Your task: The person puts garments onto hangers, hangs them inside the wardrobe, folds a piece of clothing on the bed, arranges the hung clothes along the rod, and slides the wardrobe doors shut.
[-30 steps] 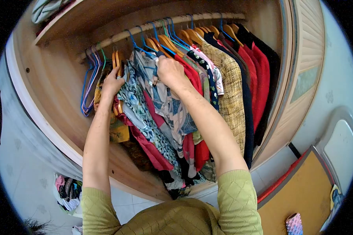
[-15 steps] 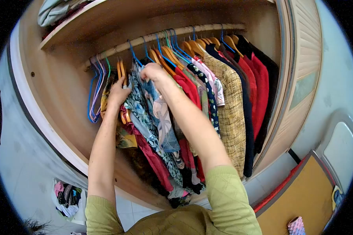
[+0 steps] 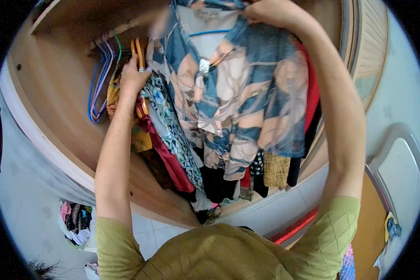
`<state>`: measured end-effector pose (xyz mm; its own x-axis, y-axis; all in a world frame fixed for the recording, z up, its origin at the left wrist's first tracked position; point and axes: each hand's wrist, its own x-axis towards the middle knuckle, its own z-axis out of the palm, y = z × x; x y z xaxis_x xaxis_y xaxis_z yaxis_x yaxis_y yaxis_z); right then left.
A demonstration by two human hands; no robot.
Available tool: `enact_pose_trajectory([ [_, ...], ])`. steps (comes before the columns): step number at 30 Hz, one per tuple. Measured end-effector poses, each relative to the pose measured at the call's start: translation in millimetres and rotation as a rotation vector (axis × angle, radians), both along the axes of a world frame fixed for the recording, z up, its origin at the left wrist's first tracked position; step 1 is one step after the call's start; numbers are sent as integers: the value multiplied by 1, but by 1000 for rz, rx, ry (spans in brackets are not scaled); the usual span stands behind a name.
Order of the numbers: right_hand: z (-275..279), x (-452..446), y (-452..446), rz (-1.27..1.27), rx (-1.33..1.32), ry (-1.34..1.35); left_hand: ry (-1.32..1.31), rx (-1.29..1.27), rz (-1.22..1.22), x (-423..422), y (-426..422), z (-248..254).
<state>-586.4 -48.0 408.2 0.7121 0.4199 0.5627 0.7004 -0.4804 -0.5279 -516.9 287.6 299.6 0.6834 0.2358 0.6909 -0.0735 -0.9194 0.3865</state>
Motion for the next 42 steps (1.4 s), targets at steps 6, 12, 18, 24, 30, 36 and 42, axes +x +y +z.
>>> enact_pose_trajectory([
  [6,-9,-26,-17,-258,27,-226,-657,261,-381,27,-16,13],
  [12,-15,-64,-56,-476,197,-465,-449,-160,-875,-6,-65,36],
  [18,-25,-73,-73,-688,256,-603,-160,-211,-1070,13,-74,30],
  [24,-27,-91,-56,-808,206,-577,-180,-85,-1144,24,-73,9],
  [30,-30,-102,-48,-897,150,-549,-76,-217,-1317,28,-76,5],
  [36,-24,-120,-45,-1014,-47,-553,74,-280,-1227,16,-74,10],
  [42,-28,-131,-93,-796,-286,-743,22,-476,-1145,2,-87,10],
])
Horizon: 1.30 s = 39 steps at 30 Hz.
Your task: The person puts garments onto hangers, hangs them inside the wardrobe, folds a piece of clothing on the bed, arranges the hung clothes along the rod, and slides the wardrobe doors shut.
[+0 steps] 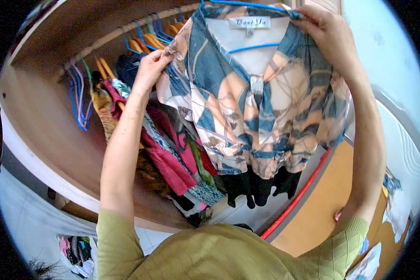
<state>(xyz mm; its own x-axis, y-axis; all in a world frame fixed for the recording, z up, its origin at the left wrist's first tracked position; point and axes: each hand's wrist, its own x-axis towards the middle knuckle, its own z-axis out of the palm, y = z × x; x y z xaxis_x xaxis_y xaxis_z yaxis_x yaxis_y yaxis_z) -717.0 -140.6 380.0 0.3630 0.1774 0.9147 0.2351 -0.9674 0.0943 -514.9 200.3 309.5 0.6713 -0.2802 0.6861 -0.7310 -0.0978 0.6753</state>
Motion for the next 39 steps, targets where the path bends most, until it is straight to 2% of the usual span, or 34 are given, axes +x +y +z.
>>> enact_pose_trajectory([
  [2,2,-14,-1,159,11,46,-26,19,195,-14,-10,5],
  [3,4,-22,-4,150,-10,69,39,-78,192,-31,-20,8],
  [4,0,-25,-9,152,-97,0,70,-200,121,-26,-27,4],
  [6,2,-37,-19,231,-50,65,17,-297,138,-26,-37,0],
  [10,7,-32,-53,315,-19,46,81,-588,46,-42,-61,-3],
  [14,0,14,-55,393,89,99,246,-663,-72,-12,-51,-25],
  [16,1,20,-53,369,71,103,273,-608,-109,-5,-51,-37],
  [18,5,20,-43,320,11,85,400,-732,198,-12,-67,-44],
  [19,9,18,-36,289,1,77,481,-764,200,-2,-65,-53],
  [20,13,16,-28,230,-41,78,458,-738,192,-31,-81,-43],
  [22,18,24,-14,173,-97,66,574,-700,144,-22,-78,-55],
  [25,25,45,7,150,-150,7,455,-595,327,1,-79,-95],
  [26,28,53,15,147,-151,-74,523,-550,327,-15,-84,-93],
  [28,38,70,36,94,-137,-16,675,-518,385,-48,-100,-90],
  [30,46,86,57,101,-116,-54,644,-579,247,-36,-97,-115],
  [31,47,91,68,101,-107,-73,644,-467,337,-29,-92,-128],
  [32,46,93,84,78,-84,-50,592,-548,219,-28,-90,-139],
  [34,36,107,114,39,-46,9,610,-587,264,-46,-98,-148],
  [35,25,111,127,20,-81,-10,623,-655,125,-36,-92,-166],
  [38,-14,122,158,138,-92,85,721,-761,3,-42,-84,-196],
  [39,-31,131,174,170,-58,94,691,-468,27,-32,-73,-205],
])
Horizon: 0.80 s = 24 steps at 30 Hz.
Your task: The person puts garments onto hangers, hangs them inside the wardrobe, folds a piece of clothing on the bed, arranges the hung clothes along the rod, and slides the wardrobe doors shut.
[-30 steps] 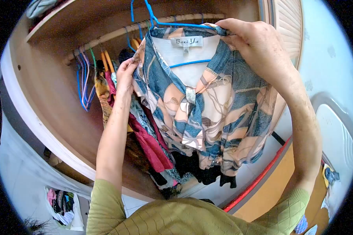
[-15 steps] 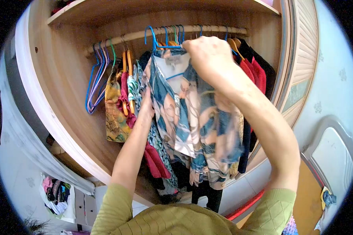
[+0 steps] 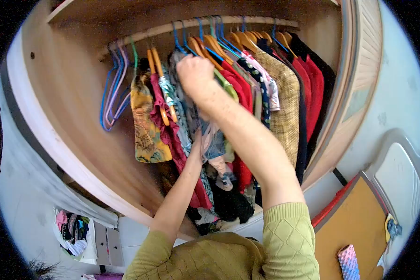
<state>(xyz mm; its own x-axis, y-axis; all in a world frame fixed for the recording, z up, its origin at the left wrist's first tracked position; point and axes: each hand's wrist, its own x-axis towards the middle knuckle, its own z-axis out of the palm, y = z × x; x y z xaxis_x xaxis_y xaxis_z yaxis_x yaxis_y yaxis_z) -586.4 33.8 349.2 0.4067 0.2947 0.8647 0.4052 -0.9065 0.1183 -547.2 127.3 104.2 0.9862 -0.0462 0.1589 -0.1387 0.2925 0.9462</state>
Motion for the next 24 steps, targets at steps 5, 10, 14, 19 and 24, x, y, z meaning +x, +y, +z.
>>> enact_pose_trajectory([
  [5,-35,-21,20,176,232,77,61,-11,8,-43,-18,14],
  [10,-105,-77,4,594,466,-116,349,9,-22,-63,-24,-65],
  [14,-201,-76,-43,519,527,59,482,62,47,-100,2,-133],
  [19,-339,-89,-95,300,693,533,434,199,144,-120,4,-146],
  [24,-446,-112,-113,151,671,1021,6,287,314,-80,-22,-128],
])
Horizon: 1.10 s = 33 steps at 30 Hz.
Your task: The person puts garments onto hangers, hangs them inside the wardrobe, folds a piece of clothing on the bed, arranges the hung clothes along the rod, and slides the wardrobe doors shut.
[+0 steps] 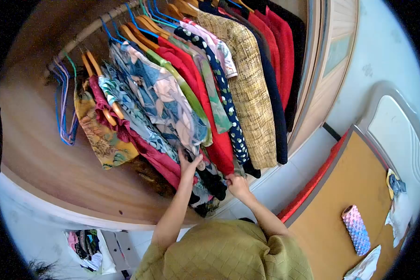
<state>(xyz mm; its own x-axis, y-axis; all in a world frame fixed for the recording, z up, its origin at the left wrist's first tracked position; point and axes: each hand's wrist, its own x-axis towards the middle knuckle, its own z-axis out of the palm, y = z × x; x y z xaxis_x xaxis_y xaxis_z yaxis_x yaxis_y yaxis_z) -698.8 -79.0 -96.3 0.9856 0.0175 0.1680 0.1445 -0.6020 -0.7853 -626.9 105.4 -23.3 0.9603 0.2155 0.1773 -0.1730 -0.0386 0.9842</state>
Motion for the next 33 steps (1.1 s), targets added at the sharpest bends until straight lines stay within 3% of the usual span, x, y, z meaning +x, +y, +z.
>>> enact_pose_trajectory([
  [2,-21,-8,-9,31,-3,121,14,-17,64,5,-16,20],
  [3,-29,-10,-17,5,21,133,-116,109,145,25,-11,7],
  [4,-36,-8,-26,-22,45,148,51,39,171,34,-2,-9],
  [5,-43,-10,-37,-48,69,162,217,-31,199,29,-4,9],
  [7,-56,-17,-66,-96,80,171,58,116,206,52,24,-30],
  [12,-101,-58,-126,-248,-5,431,349,-53,475,33,20,12],
  [14,-121,-77,-139,-273,-21,524,120,-33,509,62,57,-54],
  [16,-134,-94,-147,-310,-53,633,389,-274,591,41,24,-4],
  [20,-142,-112,-149,-344,-30,666,44,165,428,65,59,-74],
  [22,-142,-117,-151,-325,-15,613,71,161,341,52,59,-86],
  [24,-152,-119,-153,-348,4,619,93,276,280,19,33,-66],
  [25,-156,-119,-153,-358,14,620,48,243,272,7,30,-83],
  [27,-163,-123,-155,-365,-12,666,327,270,222,-12,69,-180],
  [29,-167,-133,-155,-365,-55,726,570,193,53,-66,68,-191],
  [31,-171,-145,-158,-375,-116,800,754,156,-80,-105,93,-235],
  [33,-170,-157,-155,-366,-167,853,901,146,-184,-135,102,-235],
])
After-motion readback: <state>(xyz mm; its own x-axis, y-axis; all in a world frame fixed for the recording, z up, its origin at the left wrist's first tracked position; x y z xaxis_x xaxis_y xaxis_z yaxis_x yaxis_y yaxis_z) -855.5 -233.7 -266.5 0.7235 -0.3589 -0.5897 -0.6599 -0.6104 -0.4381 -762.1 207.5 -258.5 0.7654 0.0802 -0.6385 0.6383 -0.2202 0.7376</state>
